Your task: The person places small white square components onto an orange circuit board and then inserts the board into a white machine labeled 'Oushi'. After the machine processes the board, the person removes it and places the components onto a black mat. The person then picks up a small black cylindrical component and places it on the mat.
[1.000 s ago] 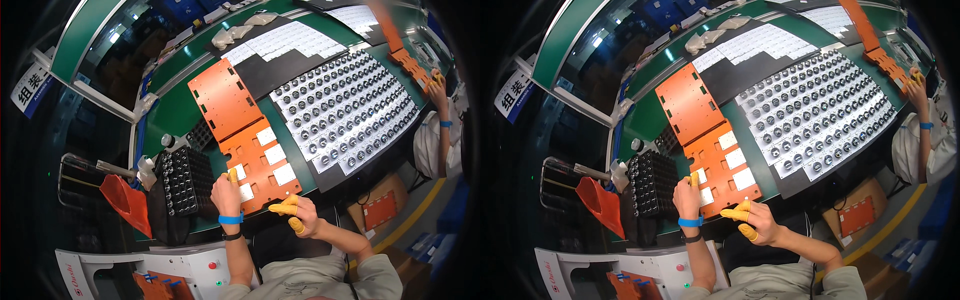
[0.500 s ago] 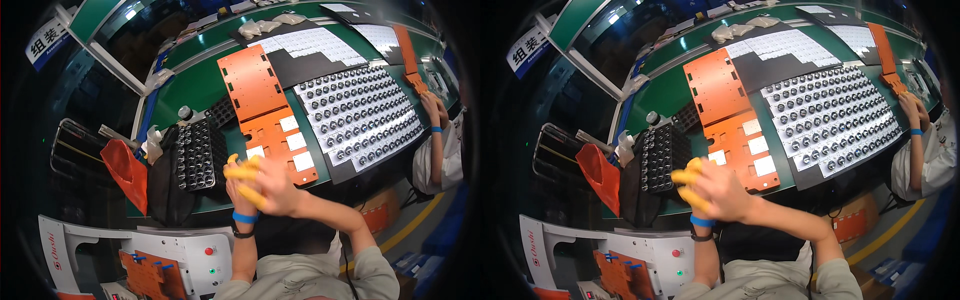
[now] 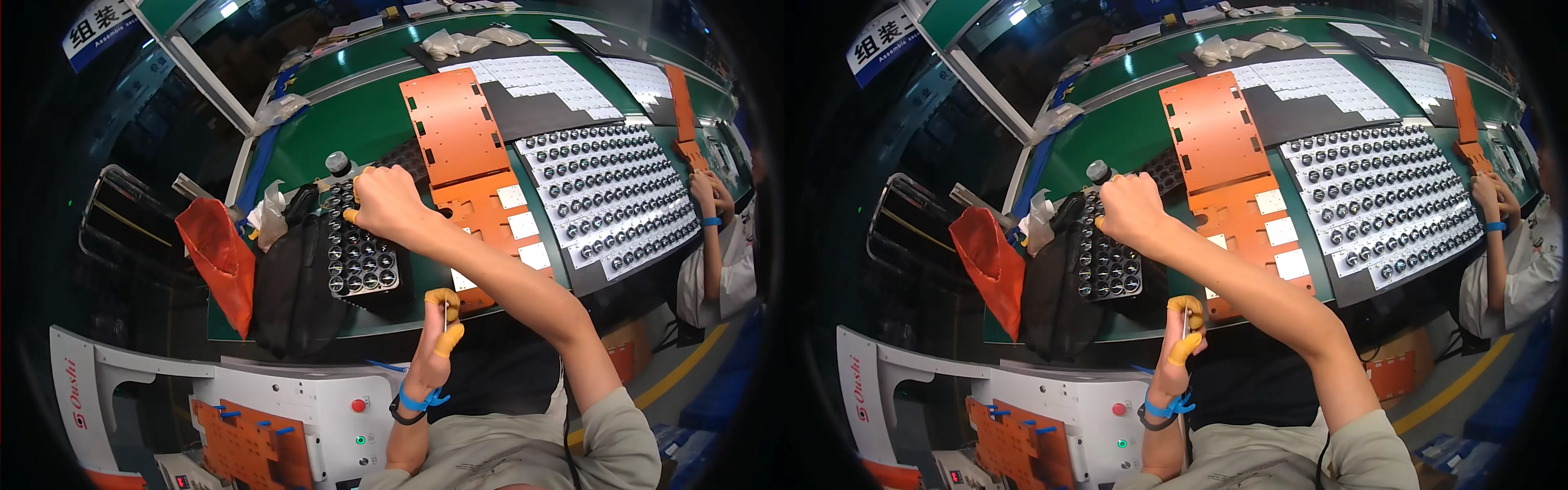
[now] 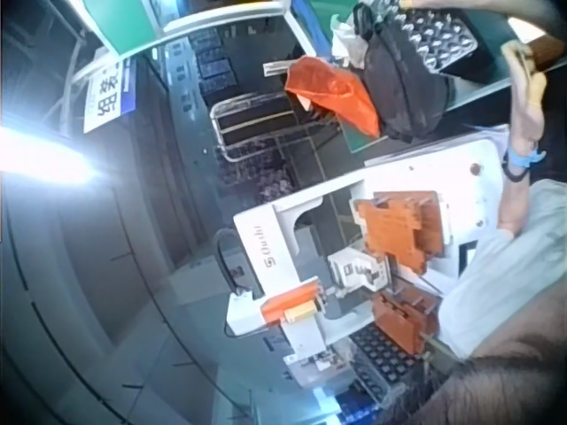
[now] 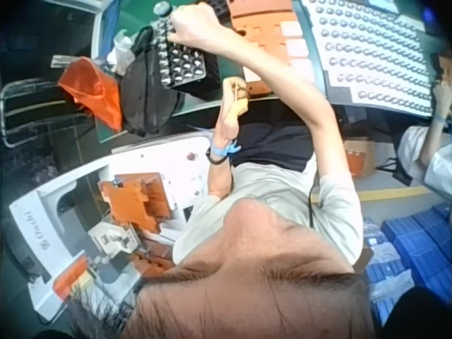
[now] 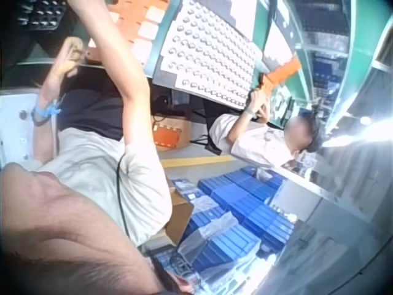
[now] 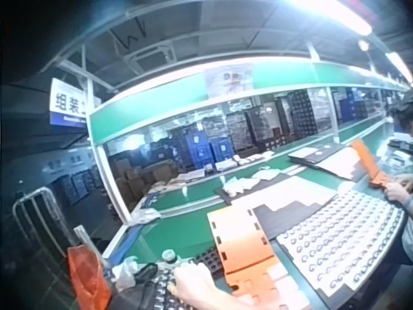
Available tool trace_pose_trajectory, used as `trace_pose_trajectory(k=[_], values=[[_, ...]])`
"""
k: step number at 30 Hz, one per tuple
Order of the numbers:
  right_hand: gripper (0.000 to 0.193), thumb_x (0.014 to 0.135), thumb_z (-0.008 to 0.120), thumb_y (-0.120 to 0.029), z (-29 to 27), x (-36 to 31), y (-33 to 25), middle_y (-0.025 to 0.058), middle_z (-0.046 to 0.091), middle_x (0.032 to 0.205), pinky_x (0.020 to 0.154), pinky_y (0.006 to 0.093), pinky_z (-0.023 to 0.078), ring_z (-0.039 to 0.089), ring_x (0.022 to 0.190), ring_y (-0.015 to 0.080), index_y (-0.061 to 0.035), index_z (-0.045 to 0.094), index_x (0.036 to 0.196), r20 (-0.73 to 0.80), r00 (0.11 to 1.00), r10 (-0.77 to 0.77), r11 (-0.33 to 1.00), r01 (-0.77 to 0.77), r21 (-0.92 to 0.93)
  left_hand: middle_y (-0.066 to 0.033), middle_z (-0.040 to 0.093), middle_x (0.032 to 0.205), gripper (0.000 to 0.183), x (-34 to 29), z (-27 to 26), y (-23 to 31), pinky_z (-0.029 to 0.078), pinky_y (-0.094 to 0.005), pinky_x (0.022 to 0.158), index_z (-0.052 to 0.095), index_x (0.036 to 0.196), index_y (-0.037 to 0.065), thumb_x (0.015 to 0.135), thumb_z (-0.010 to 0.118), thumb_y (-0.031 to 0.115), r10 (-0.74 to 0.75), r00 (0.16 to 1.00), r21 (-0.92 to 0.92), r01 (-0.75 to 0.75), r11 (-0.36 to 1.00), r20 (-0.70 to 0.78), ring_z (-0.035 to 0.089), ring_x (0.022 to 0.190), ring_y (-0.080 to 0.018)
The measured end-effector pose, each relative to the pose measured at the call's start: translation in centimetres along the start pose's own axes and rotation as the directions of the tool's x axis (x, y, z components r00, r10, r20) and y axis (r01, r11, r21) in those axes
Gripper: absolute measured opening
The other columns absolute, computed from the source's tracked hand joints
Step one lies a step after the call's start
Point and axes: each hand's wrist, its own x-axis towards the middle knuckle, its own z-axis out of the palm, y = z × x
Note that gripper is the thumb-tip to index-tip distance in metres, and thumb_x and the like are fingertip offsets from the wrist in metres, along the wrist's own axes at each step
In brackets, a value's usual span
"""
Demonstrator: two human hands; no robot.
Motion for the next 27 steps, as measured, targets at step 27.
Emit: trace_pose_trajectory(k=[27], values=[[0.031, 0.08, 0.078, -0.008, -15.5, -16.9, 4.4, 0.0038, 0.062, 0.087, 0.065, 0.0285, 0.044, 0.055, 0.073, 0.0144, -0.0036, 0.065, 0.108, 0.124, 0.992, -0.009, 0.708, -0.081, 0.702, -0.0203, 0.059, 0.137, 0.08, 2.9, 3.1, -0.5, 0.045, -0.045, 0.109, 0.052, 0.138, -0.003, 0.073, 0.091, 0.022, 0.318, 0.908, -0.323, -0.397, 0.859, -0.272, 0.059, 0.126, -0.0307]])
